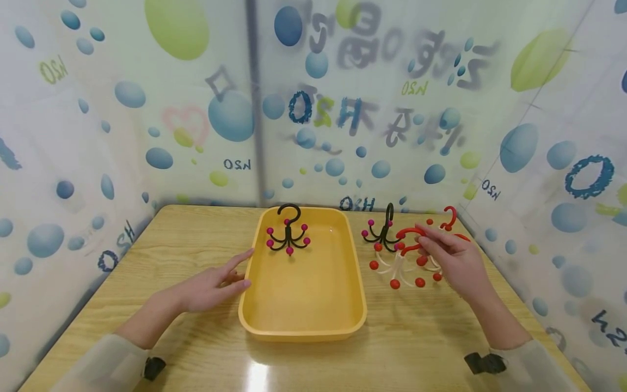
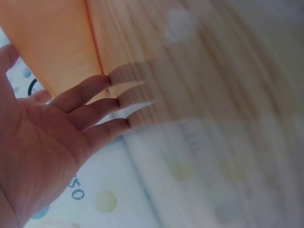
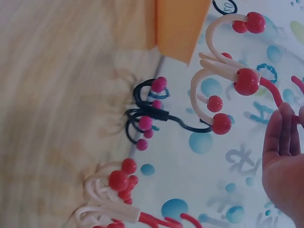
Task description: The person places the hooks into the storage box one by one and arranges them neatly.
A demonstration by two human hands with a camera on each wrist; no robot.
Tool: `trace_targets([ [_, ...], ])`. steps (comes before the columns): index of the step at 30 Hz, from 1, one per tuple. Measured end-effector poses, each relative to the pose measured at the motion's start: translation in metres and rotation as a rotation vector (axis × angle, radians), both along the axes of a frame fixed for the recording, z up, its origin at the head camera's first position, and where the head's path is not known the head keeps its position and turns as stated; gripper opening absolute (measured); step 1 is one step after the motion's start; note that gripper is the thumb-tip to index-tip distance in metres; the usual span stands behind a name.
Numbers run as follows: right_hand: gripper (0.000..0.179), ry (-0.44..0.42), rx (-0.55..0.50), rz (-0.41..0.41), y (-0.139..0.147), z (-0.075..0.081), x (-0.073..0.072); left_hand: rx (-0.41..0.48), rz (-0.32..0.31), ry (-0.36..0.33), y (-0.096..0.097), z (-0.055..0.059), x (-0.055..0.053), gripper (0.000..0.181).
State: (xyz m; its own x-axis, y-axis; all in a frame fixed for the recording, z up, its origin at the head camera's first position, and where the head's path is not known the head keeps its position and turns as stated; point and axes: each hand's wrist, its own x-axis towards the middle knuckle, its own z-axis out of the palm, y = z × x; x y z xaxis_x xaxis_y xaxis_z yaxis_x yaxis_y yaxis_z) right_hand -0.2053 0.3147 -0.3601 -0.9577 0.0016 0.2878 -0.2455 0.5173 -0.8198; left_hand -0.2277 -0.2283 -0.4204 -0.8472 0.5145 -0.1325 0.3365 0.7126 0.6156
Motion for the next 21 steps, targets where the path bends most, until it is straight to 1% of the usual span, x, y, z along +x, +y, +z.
trace_targets([
  [4, 0.045, 0.035, -0.037, 0.031, -0.014, 0.009, -0.003, 0.000, 0.001, -0.001, 0.000, 0.000, 0.000, 0.078],
  [7, 0.044, 0.043, -0.035, 0.046, -0.025, 0.016, -0.007, -0.001, 0.002, -0.002, 0.000, 0.000, 0.000, 0.078],
  [10, 0.044, 0.056, -0.072, 0.076, -0.038, 0.020, -0.013, -0.004, 0.005, -0.004, 0.000, 0.000, 0.000, 0.078],
  [14, 0.041, 0.081, -0.123, 0.123, -0.056, 0.024, -0.023, -0.006, 0.007, -0.005, -0.001, 0.000, 0.000, 0.078],
  [19, 0.039, 0.080, -0.134, 0.151, -0.079, 0.026, -0.040, 0.003, 0.003, -0.009, -0.001, 0.000, 0.000, 0.078],
  [21, 0.039, 0.085, -0.136, 0.176, -0.088, 0.026, -0.048, 0.000, 0.005, -0.015, -0.001, 0.000, 0.000, 0.079],
])
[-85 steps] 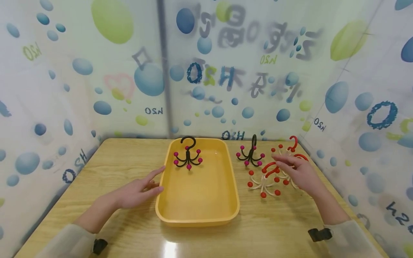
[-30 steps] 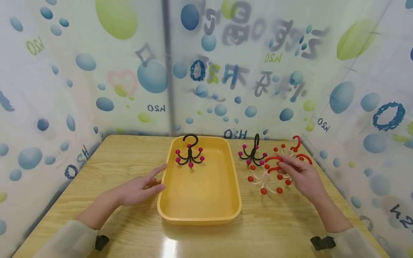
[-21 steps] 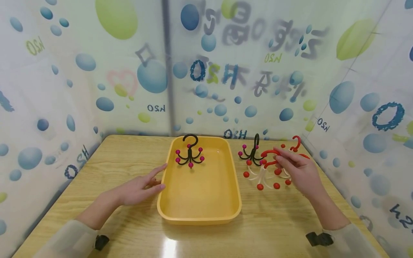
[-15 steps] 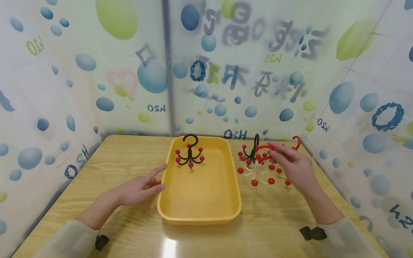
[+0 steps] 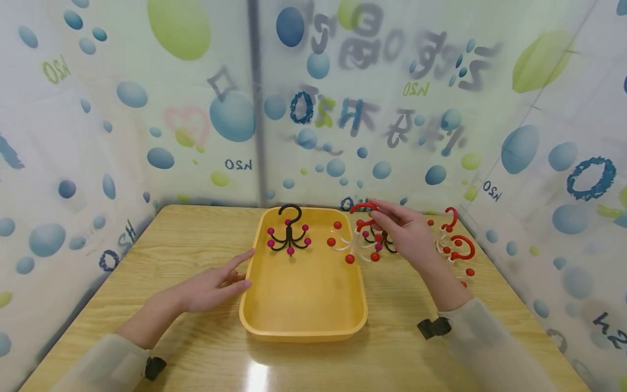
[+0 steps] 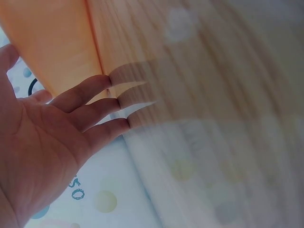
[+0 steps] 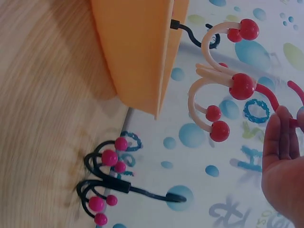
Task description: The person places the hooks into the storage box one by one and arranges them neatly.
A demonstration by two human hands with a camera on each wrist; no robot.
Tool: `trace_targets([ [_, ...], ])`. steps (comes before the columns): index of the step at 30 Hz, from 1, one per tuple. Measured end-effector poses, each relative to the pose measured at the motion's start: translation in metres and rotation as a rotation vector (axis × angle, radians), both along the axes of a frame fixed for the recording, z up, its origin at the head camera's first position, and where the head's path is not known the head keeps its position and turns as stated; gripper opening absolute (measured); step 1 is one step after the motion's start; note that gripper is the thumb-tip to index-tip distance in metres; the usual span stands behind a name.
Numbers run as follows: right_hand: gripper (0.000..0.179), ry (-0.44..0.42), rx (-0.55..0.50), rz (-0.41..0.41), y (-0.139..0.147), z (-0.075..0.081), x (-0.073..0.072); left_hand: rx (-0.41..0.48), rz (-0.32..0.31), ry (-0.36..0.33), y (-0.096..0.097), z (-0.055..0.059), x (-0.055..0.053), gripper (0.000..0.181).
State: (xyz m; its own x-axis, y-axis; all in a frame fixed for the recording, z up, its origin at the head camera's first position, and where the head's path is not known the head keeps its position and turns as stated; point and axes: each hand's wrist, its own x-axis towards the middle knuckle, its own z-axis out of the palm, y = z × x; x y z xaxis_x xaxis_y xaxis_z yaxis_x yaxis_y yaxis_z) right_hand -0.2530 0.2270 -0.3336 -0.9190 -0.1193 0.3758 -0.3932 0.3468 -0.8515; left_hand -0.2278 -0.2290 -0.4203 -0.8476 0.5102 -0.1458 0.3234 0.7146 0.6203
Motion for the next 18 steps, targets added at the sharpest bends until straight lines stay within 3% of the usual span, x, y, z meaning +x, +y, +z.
trace_targets([
  [7, 0.037, -0.072, 0.014, 0.057, -0.030, -0.003, -0.024, -0.010, 0.013, -0.014, 0.000, 0.000, 0.001, 0.079],
  [18, 0.031, -0.110, 0.064, 0.076, -0.061, -0.023, -0.056, -0.016, 0.019, -0.017, 0.000, 0.000, 0.000, 0.079],
])
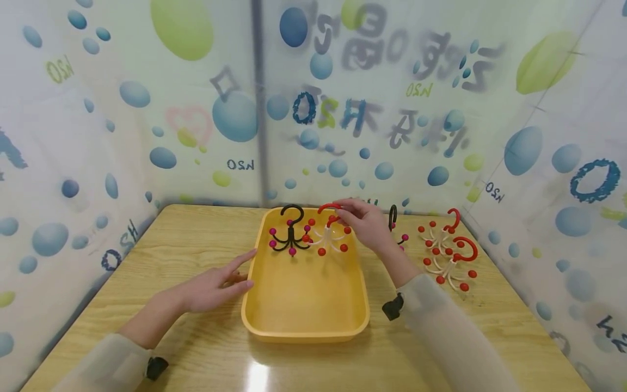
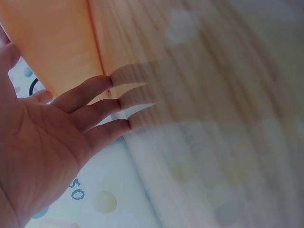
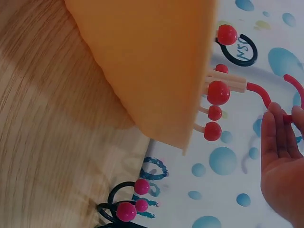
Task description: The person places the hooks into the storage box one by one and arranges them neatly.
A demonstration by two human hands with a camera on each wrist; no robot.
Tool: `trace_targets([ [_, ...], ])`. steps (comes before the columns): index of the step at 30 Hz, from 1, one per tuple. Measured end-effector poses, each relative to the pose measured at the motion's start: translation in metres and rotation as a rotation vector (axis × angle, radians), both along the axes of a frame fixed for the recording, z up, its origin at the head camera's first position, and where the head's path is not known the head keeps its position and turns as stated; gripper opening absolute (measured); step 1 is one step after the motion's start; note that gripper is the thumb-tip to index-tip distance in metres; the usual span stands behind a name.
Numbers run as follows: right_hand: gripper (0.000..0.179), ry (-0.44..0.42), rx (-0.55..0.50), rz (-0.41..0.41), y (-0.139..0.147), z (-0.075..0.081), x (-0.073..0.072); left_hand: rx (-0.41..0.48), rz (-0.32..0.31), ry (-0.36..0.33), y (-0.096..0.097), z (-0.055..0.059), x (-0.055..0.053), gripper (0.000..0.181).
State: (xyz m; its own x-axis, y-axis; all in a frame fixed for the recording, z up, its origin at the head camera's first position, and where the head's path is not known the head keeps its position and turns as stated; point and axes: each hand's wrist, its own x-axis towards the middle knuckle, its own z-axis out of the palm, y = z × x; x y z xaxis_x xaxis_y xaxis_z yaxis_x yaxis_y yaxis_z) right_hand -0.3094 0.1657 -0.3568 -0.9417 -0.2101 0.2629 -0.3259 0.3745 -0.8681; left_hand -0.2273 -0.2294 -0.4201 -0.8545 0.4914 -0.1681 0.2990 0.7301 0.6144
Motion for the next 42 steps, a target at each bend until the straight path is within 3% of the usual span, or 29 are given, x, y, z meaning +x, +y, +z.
trace_targets([
  [20, 0.026, -0.100, 0.126, -0.044, -0.008, -0.021, -0.023, 0.017, -0.013, 0.024, 0.000, -0.001, 0.000, 0.079],
  [28, 0.028, -0.144, 0.125, -0.080, -0.006, -0.023, -0.025, 0.015, -0.002, 0.015, 0.001, 0.000, 0.001, 0.079],
  [42, 0.026, -0.125, 0.096, -0.102, -0.003, -0.029, -0.024, 0.005, 0.006, 0.028, 0.001, -0.003, 0.000, 0.078],
])
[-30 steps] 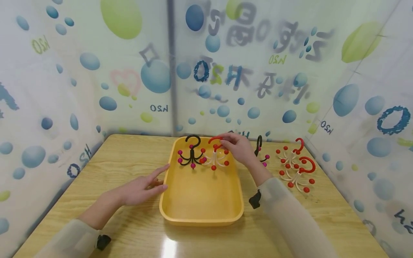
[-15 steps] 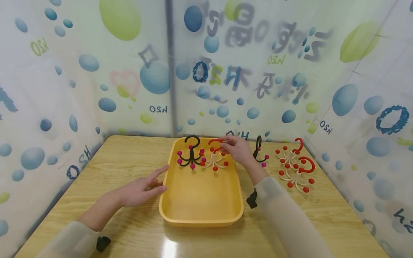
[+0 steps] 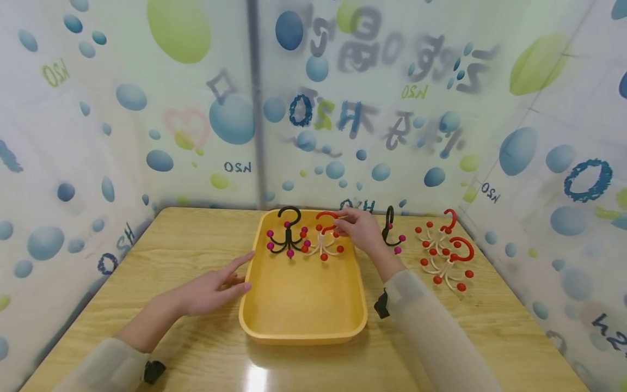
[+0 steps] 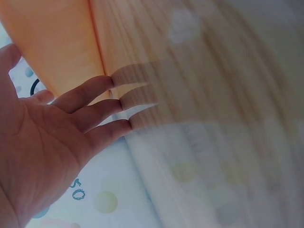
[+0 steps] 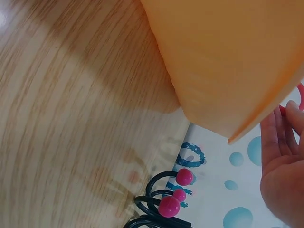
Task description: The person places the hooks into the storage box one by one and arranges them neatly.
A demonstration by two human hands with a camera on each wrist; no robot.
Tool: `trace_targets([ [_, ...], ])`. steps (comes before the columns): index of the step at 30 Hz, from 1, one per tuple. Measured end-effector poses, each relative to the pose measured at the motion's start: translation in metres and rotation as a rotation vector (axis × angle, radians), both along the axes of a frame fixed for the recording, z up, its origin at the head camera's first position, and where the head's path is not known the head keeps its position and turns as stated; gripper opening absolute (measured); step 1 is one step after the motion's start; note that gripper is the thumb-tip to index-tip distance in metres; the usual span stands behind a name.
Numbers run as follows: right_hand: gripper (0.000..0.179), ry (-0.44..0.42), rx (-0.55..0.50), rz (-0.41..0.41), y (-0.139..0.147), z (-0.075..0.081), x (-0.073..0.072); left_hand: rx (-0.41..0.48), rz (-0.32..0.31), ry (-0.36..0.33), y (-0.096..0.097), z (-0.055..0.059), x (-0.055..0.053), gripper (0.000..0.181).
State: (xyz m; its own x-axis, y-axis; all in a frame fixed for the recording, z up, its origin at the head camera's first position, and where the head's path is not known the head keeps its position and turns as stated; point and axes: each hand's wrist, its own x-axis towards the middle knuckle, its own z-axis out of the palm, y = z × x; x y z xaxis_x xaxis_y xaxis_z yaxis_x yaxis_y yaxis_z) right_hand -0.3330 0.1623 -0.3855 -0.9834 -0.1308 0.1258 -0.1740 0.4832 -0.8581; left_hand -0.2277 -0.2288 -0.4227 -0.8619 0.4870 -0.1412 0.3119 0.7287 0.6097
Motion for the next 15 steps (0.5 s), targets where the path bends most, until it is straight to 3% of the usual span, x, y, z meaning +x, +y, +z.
trace_targets([
  [15, 0.031, -0.008, -0.005, -0.002, 0.0007, -0.0037, 0.0000, -0.005, 0.012, -0.018, 0.0000, -0.0015, 0.0003, 0.078],
])
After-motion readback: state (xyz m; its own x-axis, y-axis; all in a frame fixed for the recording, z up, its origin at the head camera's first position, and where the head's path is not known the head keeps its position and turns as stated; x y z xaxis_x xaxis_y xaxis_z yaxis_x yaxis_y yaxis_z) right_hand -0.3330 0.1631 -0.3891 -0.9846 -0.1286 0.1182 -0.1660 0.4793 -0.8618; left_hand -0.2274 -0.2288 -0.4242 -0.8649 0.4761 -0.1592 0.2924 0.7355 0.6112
